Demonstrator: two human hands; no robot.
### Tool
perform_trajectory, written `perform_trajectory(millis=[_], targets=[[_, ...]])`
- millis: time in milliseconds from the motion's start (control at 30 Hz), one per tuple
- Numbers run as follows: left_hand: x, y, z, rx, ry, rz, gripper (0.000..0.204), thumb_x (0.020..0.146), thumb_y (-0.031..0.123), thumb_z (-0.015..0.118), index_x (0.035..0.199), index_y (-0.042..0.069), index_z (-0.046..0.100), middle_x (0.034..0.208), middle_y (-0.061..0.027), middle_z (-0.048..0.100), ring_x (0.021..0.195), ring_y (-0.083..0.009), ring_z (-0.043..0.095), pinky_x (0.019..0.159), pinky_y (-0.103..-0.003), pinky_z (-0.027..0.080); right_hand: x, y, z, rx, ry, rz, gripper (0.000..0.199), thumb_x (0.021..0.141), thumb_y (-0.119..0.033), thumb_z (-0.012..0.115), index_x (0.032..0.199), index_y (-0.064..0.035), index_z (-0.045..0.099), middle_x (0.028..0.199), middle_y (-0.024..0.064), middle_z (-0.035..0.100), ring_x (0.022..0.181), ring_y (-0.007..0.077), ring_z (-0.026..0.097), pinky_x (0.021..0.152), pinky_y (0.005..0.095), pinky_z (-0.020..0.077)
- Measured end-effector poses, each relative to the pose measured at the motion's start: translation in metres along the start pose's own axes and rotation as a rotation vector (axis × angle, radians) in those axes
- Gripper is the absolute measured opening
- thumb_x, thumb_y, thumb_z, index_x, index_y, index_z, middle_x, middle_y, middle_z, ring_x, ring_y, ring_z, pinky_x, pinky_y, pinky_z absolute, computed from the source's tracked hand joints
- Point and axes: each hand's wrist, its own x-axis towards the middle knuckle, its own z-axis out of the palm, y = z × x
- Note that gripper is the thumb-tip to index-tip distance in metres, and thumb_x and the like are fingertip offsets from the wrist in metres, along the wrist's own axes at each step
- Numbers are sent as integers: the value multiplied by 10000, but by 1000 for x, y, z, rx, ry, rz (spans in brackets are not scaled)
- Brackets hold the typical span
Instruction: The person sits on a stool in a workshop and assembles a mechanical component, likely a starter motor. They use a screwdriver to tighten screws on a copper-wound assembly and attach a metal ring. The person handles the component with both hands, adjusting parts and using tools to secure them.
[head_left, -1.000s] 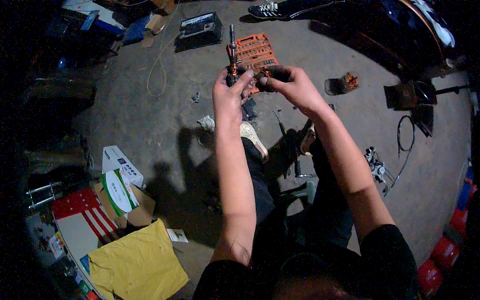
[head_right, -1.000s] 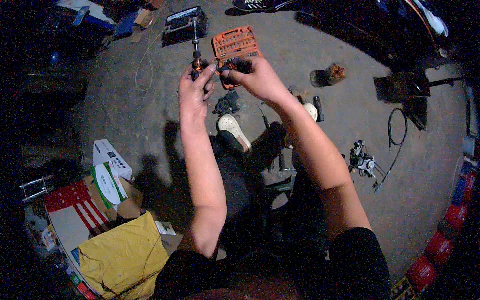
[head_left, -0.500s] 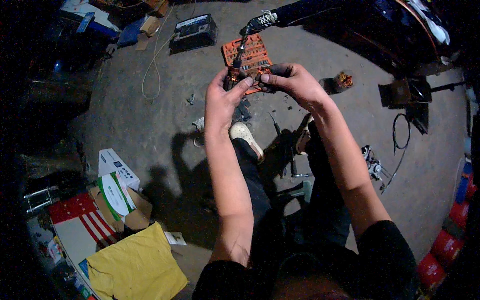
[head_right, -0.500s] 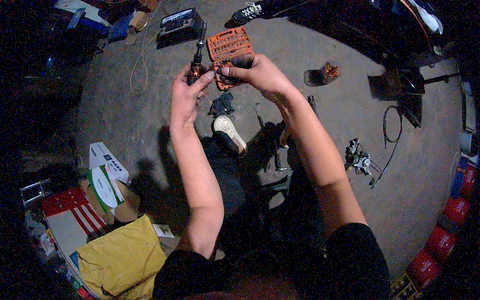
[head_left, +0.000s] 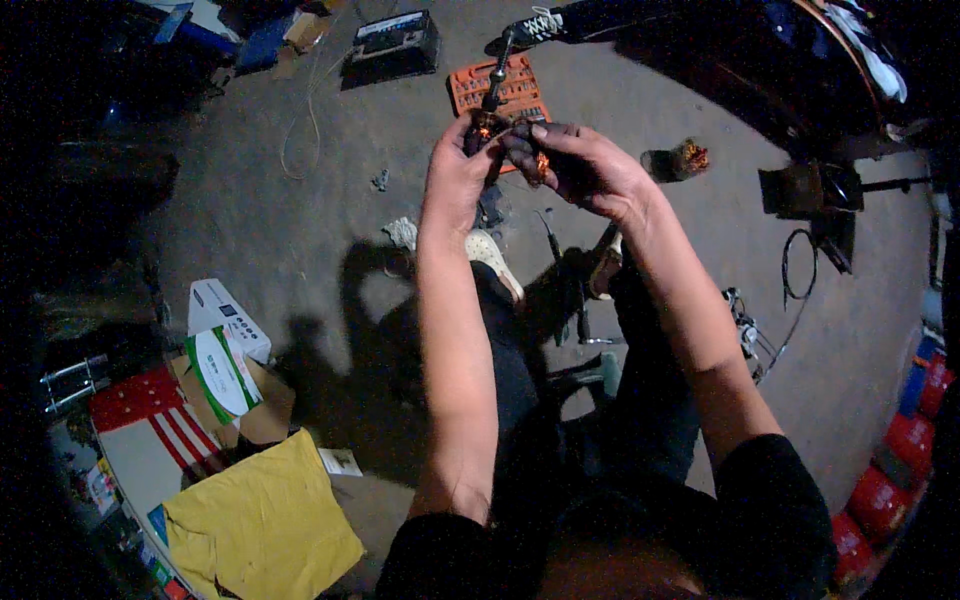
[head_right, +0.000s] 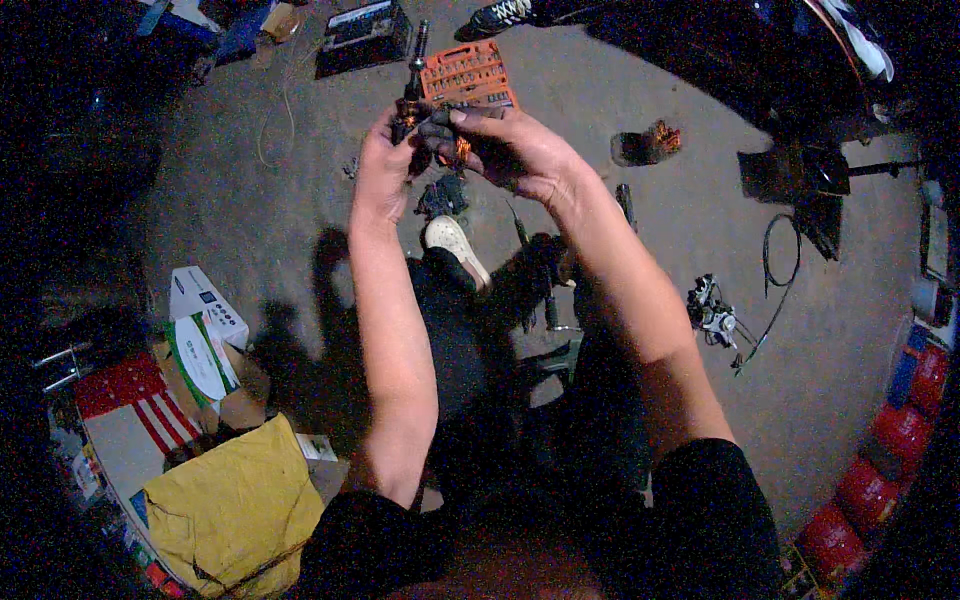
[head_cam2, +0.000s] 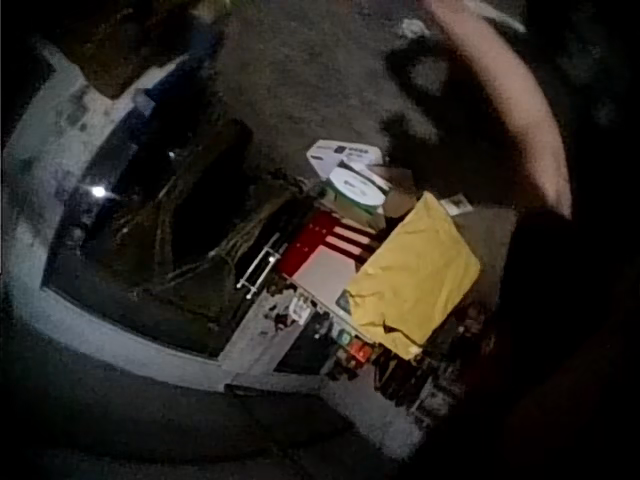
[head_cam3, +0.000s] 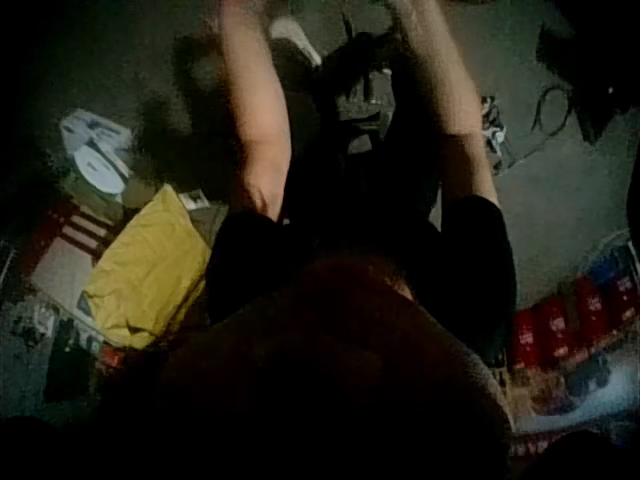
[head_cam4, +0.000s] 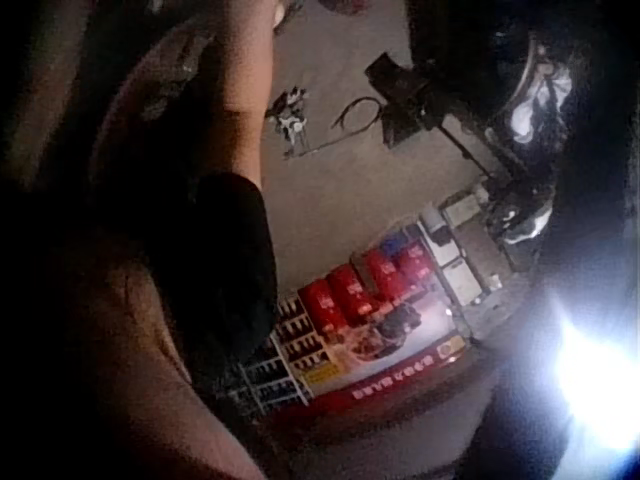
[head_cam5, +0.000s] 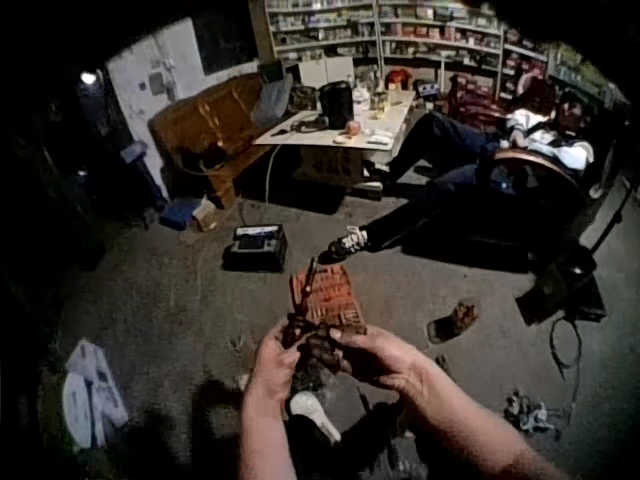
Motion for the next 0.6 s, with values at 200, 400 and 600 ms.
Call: perform_trajectory(millis=[200, 400, 600], targets=[[-1, 1, -2, -135, 51, -169, 222, 810, 190, 645, 952, 64, 528, 770, -2, 551, 516, -63, 429, 419, -182, 297, 9, -18, -28, 361, 112, -180, 245, 850, -79, 551, 1067, 36, 536, 917, 97, 581, 742, 132, 563, 612, 208, 501], [2, -5, -18, -321, 233, -224, 177, 831, 198, 618, 925, 69, 543, 790, -35, 565, 583, -108, 477, 471, -225, 360, -9, -48, -57, 707, 302, -317, 249, 817, 23, 516, 1064, 3, 541, 919, 109, 578, 744, 161, 583, 618, 220, 519], [18, -34, -61, -415, 396, -313, 160, 844, 207, 601, 866, 60, 538, 744, -41, 564, 694, -172, 566, 679, -342, 514, -35, -88, -93, 841, 54, -584, 165, 796, -9, 580, 961, -7, 588, 895, 105, 626, 786, 178, 612, 683, 236, 527]])
